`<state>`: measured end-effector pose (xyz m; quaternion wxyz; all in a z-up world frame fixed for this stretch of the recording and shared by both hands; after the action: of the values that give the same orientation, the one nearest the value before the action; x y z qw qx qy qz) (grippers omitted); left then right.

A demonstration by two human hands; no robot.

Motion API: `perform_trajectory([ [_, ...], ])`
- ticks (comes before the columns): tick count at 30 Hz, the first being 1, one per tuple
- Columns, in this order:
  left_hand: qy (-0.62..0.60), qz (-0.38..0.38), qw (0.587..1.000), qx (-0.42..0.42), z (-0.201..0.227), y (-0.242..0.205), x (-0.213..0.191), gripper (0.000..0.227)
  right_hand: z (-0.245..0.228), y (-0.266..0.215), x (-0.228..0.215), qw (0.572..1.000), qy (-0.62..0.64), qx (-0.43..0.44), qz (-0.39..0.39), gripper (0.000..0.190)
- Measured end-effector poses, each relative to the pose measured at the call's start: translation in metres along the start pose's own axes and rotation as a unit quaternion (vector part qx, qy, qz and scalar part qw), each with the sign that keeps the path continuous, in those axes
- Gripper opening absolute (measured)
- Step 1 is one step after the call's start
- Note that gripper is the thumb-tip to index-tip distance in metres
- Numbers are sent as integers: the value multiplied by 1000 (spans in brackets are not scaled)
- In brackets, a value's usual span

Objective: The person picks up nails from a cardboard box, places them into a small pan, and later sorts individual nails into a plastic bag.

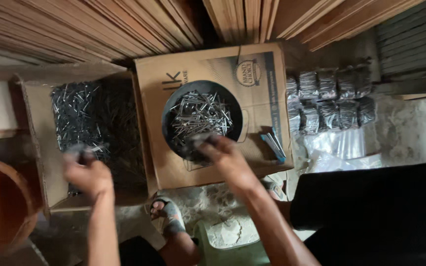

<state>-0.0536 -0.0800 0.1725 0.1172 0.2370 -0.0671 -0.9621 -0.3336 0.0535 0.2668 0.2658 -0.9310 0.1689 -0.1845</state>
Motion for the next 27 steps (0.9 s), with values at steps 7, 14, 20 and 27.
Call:
perform_trajectory([
  [7, 40, -232, 972, -18, 148, -3, -10, 18, -18, -13, 28, 970, -207, -67, -103, 32],
  [14, -92, -295, 947, -92, 150, -51, -4, 19, -3, -25, 55, 949, -282, -101, -92, 25],
  [20, -156, -295, 910, -247, 162, -46, 4, 20, -17, -28, 54, 929, -347, -111, -70, 19],
  [27, -286, -258, 873, -298, 144, -39, 5, 16, -26, -23, 26, 925, -371, -67, 42, 26],
])
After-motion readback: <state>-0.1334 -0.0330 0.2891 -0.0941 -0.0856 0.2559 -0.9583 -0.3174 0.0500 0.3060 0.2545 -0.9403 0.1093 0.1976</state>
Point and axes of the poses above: each hand's wrist, its own y-axis towards the middle knuckle, its own x-axis out of the palm, z = x × y, the point moved 2 cm from there along y, towards the middle knuckle, and after that the axes turned 8 degrees about -y, right-handed, at the moved point
